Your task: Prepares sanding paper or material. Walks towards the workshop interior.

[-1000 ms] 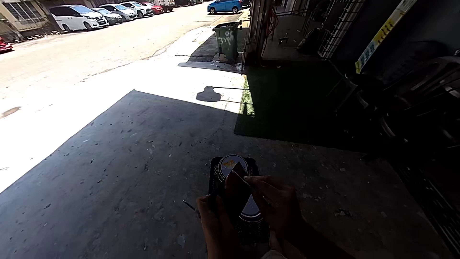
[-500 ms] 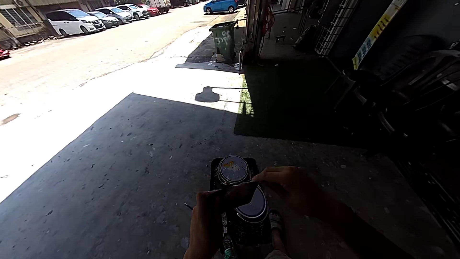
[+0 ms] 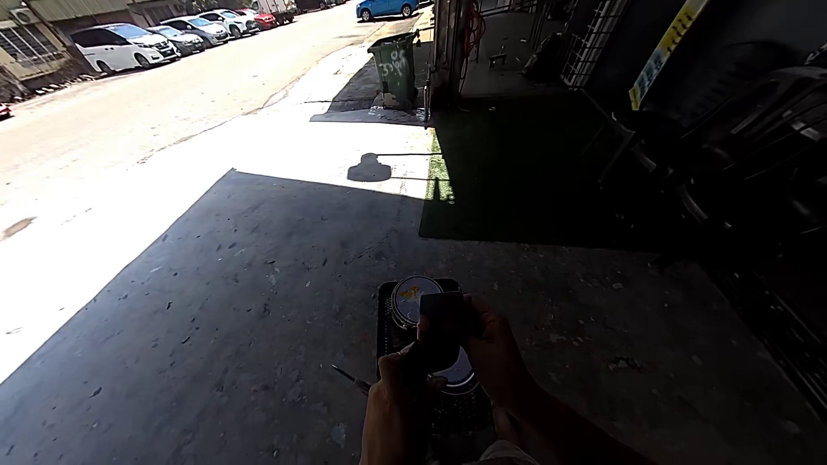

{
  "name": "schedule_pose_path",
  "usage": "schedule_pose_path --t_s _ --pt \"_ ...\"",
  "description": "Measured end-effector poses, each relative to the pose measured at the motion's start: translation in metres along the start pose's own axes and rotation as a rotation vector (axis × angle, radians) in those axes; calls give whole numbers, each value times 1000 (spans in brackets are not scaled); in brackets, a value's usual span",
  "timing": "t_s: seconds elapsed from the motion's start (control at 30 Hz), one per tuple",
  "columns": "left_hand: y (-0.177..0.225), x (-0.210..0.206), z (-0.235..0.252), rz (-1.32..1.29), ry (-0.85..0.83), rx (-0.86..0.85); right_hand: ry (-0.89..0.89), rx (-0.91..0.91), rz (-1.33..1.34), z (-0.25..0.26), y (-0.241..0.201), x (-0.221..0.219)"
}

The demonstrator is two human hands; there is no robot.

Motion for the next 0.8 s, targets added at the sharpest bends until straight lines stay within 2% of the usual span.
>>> schedule_pose_path --t_s 0.07,0.13,0.2,0.23,0.3,0.33,0.37,0.4,0.47,0.6,0.7,0.8 --pt "-8 6 1 13 -7 23 62 23 141 4 -5 13" --pt "-24 17 2 -124 29 89 105 38 204 10 -10 25" --pt "-31 27 5 -242 78 122 -45 58 119 8 -13 24" --pt "-31 31 7 -239 104 112 -195 106 0 5 -15 19" --pt "-27 37 9 -189 141 77 -446 334 -435 -1 -26 10" --pt "-26 38 8 -182 160 70 -471 460 -713 -1 -32 11" --pt "-25 35 5 -206 192 81 -404 547 -971 1 -39 17" --pt "-23 30 1 -254 237 107 -287 593 -1114 3 -46 22" --pt "-16 20 -7 -353 341 172 -112 616 -1080 -5 -51 18" --pt "-1 11 -9 -431 443 221 -181 687 -939 -49 -38 -12" --pt "2 10 -10 -416 447 214 -30 685 -926 -41 -43 -2" --pt "7 5 -11 -424 433 239 -121 697 -952 -56 -37 -13"
Point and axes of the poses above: each hand's wrist, its own z-axis towards the middle knuckle, its own x-axis out of the back of the hand, y = z × x, the point moved 7 cm from there along z, towards the middle knuckle, and after that the axes turned 8 degrees about -z, right-handed, at the moved point
